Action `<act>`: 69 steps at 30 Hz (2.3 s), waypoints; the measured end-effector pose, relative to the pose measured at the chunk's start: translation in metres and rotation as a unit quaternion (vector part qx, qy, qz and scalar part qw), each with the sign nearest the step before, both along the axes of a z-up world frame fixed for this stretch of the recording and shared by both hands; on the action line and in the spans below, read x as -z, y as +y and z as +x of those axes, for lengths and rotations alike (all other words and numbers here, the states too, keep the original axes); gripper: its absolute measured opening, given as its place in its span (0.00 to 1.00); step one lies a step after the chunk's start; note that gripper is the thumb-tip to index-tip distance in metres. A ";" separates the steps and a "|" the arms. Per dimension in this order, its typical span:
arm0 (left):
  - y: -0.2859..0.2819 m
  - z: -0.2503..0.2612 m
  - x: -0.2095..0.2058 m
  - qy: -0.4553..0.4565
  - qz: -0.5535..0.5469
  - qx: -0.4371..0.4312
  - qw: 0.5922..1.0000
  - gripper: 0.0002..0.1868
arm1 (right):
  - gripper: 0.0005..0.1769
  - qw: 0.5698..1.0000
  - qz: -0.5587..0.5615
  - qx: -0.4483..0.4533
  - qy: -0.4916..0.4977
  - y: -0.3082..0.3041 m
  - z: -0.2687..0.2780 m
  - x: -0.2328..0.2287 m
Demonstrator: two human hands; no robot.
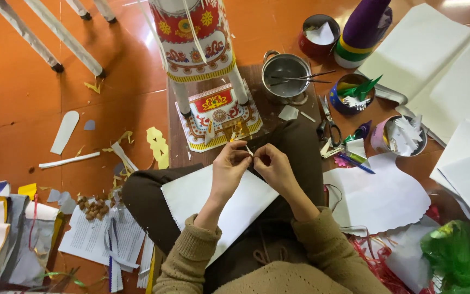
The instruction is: Decorating a paper-mache horse with decorative paper and gold foil.
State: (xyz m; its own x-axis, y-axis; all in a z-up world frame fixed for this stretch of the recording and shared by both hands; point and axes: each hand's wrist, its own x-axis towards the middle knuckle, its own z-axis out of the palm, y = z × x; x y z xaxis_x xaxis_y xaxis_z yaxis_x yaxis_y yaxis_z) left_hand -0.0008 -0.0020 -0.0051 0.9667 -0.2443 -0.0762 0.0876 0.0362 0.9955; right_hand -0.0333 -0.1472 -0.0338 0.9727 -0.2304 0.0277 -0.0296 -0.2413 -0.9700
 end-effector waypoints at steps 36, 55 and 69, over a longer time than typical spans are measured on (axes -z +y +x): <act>-0.001 0.004 -0.001 -0.022 -0.049 0.040 0.998 0.27 | 0.04 0.995 0.067 -0.070 0.009 -0.004 0.000 -0.003; -0.001 -0.001 0.013 -0.100 0.046 -0.005 0.994 0.29 | 0.11 0.998 0.042 -0.032 -0.036 0.003 0.002 -0.017; 0.009 0.011 0.049 0.053 0.123 0.043 0.990 0.32 | 0.10 0.978 0.194 0.001 0.078 -0.001 0.013 0.040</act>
State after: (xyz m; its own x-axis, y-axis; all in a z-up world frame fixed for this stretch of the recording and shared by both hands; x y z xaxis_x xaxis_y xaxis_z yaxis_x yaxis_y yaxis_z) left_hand 0.0107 0.0074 -0.0537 0.9266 -0.2868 -0.2433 0.1842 -0.2182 0.9584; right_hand -0.0200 -0.1477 -0.0735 0.9575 -0.1963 -0.2114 -0.1852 0.1434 -0.9722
